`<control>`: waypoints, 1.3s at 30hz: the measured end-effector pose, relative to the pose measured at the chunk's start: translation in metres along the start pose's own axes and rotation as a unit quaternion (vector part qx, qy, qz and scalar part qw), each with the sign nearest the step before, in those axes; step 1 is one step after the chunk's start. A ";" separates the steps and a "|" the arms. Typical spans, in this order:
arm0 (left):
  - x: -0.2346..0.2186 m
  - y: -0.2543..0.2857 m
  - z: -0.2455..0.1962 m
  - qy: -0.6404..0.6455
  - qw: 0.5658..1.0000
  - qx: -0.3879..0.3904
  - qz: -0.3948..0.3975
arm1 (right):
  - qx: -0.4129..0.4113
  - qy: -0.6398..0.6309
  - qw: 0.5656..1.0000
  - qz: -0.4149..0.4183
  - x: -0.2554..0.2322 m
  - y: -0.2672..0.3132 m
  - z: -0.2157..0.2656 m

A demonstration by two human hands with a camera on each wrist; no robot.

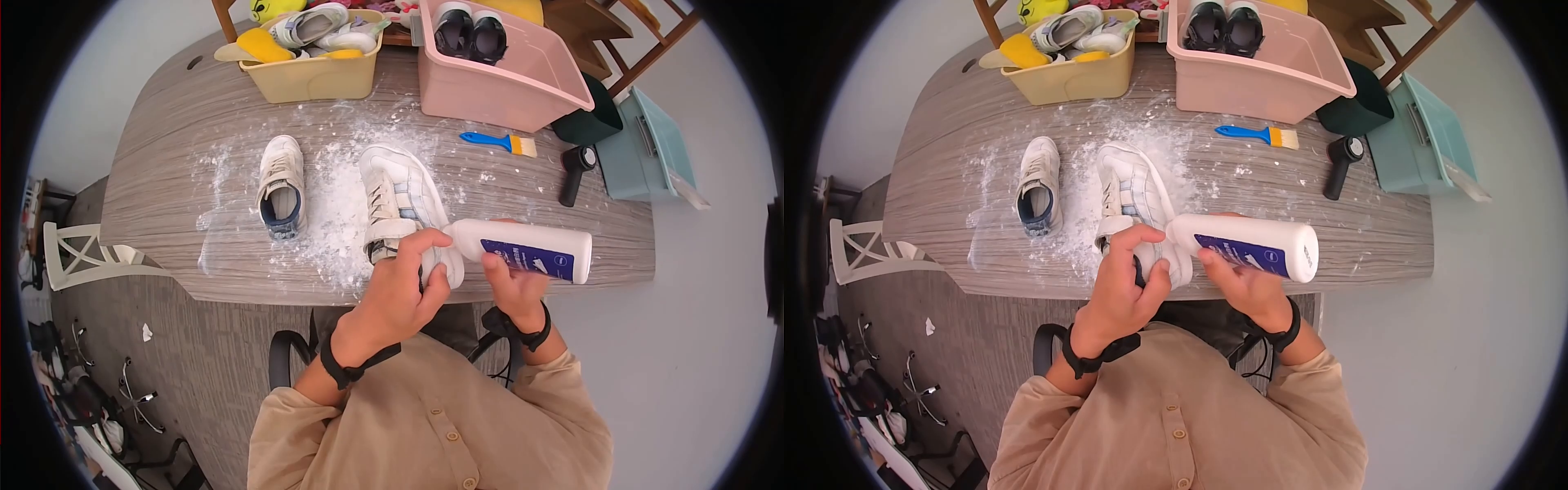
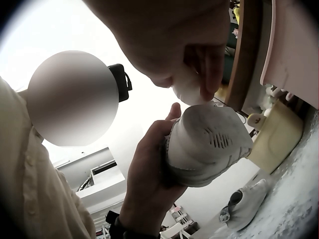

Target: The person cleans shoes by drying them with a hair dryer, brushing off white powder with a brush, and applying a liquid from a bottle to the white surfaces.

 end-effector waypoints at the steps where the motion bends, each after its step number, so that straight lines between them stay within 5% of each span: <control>1: 0.000 0.000 0.000 -0.007 1.000 0.006 -0.004 | 0.001 -0.002 1.000 -0.002 0.000 0.000 0.000; 19: 0.004 0.005 -0.013 0.006 0.997 0.073 0.010 | 0.038 -0.060 0.993 -0.099 0.009 -0.024 -0.010; 28: 0.004 0.004 -0.017 -0.004 0.992 0.128 0.003 | 0.005 -0.027 0.996 -0.086 0.013 -0.052 -0.028; 34: 0.003 0.002 -0.019 -0.011 0.992 0.128 -0.004 | 0.043 -0.152 0.985 -0.074 0.012 -0.068 -0.026; 39: 0.005 0.005 -0.020 -0.005 0.989 0.145 -0.012 | 0.071 -0.099 0.990 -0.066 0.015 -0.081 -0.022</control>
Point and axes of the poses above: each hand's wrist, its own y-axis away from the middle knuckle, its own x-axis out of the palm, z = x × y, the point moved 6 cm from there along -y, towards the middle knuckle, and after that the axes turned 8 degrees about -z, right-handed, at the moved point
